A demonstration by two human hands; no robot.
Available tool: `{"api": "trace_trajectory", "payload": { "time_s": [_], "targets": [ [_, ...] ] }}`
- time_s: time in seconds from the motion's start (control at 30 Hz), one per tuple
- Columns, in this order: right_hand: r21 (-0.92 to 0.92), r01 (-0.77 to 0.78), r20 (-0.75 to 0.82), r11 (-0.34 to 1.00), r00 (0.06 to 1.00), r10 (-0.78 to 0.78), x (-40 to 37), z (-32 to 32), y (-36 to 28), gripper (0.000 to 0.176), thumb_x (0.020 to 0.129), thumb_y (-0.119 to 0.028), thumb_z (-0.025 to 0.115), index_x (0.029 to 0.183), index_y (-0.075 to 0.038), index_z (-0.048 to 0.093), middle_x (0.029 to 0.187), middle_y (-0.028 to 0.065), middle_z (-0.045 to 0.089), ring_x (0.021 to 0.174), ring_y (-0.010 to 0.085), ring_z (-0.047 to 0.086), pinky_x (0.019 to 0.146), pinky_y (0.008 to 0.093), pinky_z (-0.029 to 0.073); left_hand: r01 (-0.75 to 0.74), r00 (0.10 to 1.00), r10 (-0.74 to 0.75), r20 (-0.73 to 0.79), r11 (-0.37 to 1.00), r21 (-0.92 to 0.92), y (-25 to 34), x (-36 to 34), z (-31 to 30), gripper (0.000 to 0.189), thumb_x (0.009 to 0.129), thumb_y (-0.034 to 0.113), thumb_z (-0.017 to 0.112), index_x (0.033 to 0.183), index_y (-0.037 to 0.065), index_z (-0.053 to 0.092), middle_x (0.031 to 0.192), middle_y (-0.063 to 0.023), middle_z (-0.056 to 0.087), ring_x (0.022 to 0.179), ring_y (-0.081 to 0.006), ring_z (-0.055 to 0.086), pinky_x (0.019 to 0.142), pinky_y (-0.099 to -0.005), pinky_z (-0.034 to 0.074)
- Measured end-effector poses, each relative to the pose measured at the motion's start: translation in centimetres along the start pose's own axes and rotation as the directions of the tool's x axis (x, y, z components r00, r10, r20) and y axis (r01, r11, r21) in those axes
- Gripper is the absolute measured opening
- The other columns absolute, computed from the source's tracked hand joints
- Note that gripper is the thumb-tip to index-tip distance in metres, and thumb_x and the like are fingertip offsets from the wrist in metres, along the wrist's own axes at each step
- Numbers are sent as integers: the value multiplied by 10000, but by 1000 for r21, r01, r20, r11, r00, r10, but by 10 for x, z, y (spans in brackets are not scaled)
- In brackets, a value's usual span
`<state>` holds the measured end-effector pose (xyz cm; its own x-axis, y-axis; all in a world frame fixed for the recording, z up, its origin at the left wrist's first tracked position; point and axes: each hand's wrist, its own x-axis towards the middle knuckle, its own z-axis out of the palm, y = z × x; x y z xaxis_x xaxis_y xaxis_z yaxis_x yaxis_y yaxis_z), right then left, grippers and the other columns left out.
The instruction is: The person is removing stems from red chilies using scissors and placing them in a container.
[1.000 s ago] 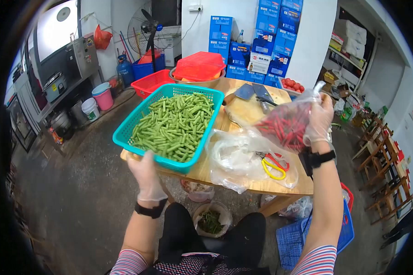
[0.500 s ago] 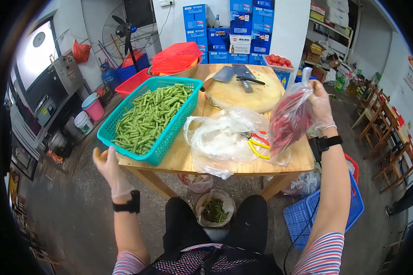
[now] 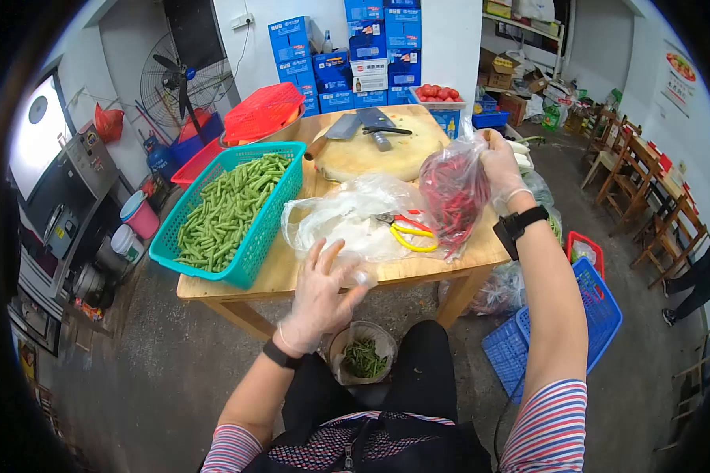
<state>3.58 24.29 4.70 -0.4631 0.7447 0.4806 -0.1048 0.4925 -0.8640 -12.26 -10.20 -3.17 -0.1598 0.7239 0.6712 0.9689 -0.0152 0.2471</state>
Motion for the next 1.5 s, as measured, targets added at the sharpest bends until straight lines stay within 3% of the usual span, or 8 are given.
{"api": "trace_trajectory", "payload": {
  "time_s": [0.17,0.3,0.7,0.9,0.97,1.17,1.23,1.5],
  "targets": [
    [-28,6,-51,1000,999,-8,32,5,-6,140,872,-25,556,1004,-17,604,864,18,600,751,98,533,694,235,442,-6,997,-1,76,995,99,-55,7,29,231,786,174,666,973,39,678,1171,-205,591,1172,-424,469,1021,-480,368],
    [40,10,-35,999,999,-9,44,34,-35,102,857,-68,603,948,-27,627,809,16,595,693,91,530,636,242,442,109,994,-110,-15,992,-65,-75,2,35,175,783,125,643,884,-15,670,1103,-195,621,1115,-416,508,979,-456,407],
    [610,-60,14,790,998,65,21,115,-107,251,733,36,642,975,-18,603,809,35,604,640,107,546,575,238,437,254,957,-267,-113,960,-117,-68,0,27,237,686,169,671,774,-51,673,1009,-205,603,1015,-360,545,879,-408,457],
    [511,-126,22,850,991,134,17,161,-110,318,714,60,632,1015,-34,590,814,46,600,594,115,538,524,237,425,309,940,-322,-110,944,-118,-72,-1,30,219,635,140,675,741,-51,678,1060,-210,574,1005,-343,551,851,-400,459],
    [484,-142,67,863,990,126,12,171,-115,288,744,117,586,1003,-5,553,907,88,599,739,170,598,663,261,503,317,933,-339,-124,933,-168,-72,-1,31,212,634,136,674,728,-53,671,1076,-213,569,998,-342,556,845,-397,462],
    [569,-147,114,809,988,100,-1,169,-103,309,755,115,573,1027,-26,543,927,76,593,748,164,612,650,246,502,348,920,-375,-112,915,-206,-75,-2,30,206,632,132,675,706,-58,645,1102,-216,563,962,-352,574,826,-394,476],
    [582,-269,316,767,944,91,-4,164,-97,323,760,114,555,1045,-36,536,928,69,592,750,168,614,656,246,502,355,918,-381,-109,912,-205,-74,-3,32,206,633,131,675,708,-57,640,1086,-217,569,954,-353,578,823,-392,478],
    [274,-318,359,908,909,210,-45,155,-76,346,782,48,560,1111,-51,516,859,41,620,675,112,582,588,234,474,285,910,-365,-200,897,-338,-64,-4,21,253,677,150,694,845,-27,627,982,-194,564,939,-329,565,855,-393,458]
  ]
}}
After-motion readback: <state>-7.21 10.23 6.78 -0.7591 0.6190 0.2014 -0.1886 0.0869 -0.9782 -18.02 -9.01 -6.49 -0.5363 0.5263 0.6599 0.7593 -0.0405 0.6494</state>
